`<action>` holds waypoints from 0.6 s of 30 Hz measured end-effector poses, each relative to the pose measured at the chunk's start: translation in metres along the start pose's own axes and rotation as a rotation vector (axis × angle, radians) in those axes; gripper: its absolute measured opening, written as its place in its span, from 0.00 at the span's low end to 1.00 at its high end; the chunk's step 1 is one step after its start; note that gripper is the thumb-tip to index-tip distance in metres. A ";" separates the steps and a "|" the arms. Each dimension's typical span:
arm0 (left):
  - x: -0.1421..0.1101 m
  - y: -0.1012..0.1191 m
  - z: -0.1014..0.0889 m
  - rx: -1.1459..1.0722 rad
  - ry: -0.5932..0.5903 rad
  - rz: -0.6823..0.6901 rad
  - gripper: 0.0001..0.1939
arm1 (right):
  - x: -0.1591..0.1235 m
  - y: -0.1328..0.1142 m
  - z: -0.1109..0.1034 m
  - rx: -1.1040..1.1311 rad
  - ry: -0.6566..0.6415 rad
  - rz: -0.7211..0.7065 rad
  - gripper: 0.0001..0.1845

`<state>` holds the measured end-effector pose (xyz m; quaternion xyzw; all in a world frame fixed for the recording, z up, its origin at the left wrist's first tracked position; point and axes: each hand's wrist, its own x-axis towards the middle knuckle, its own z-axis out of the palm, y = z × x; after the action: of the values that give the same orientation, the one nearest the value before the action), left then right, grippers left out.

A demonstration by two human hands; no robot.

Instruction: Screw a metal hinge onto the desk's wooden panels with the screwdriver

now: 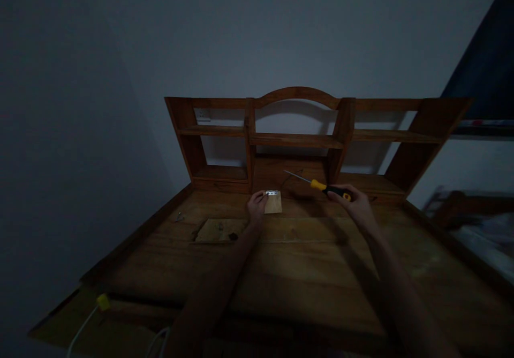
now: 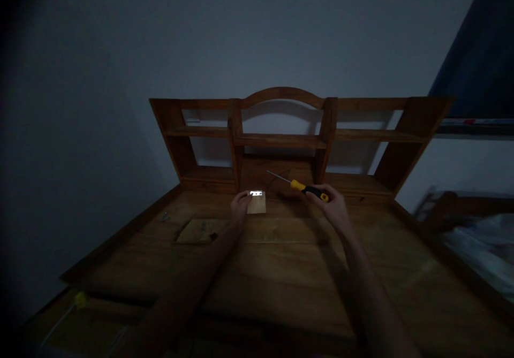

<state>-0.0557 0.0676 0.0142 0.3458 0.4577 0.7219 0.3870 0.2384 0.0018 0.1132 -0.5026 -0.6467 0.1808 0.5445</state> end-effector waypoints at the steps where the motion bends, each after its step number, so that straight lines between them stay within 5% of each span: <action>1: -0.001 0.000 0.001 -0.001 -0.020 -0.002 0.16 | -0.001 0.015 0.003 0.002 -0.037 0.043 0.21; 6: -0.004 -0.003 0.009 -0.031 -0.158 -0.027 0.23 | -0.015 0.063 0.027 -0.031 -0.109 0.108 0.17; 11: -0.011 -0.003 0.015 -0.160 -0.310 -0.057 0.27 | -0.023 0.072 0.040 -0.028 -0.263 0.011 0.15; 18: -0.012 -0.006 0.021 -0.186 -0.372 -0.085 0.23 | -0.023 0.076 0.052 -0.059 -0.407 -0.147 0.15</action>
<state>-0.0309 0.0671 0.0142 0.4166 0.3239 0.6677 0.5252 0.2246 0.0310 0.0243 -0.4229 -0.7831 0.2195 0.3996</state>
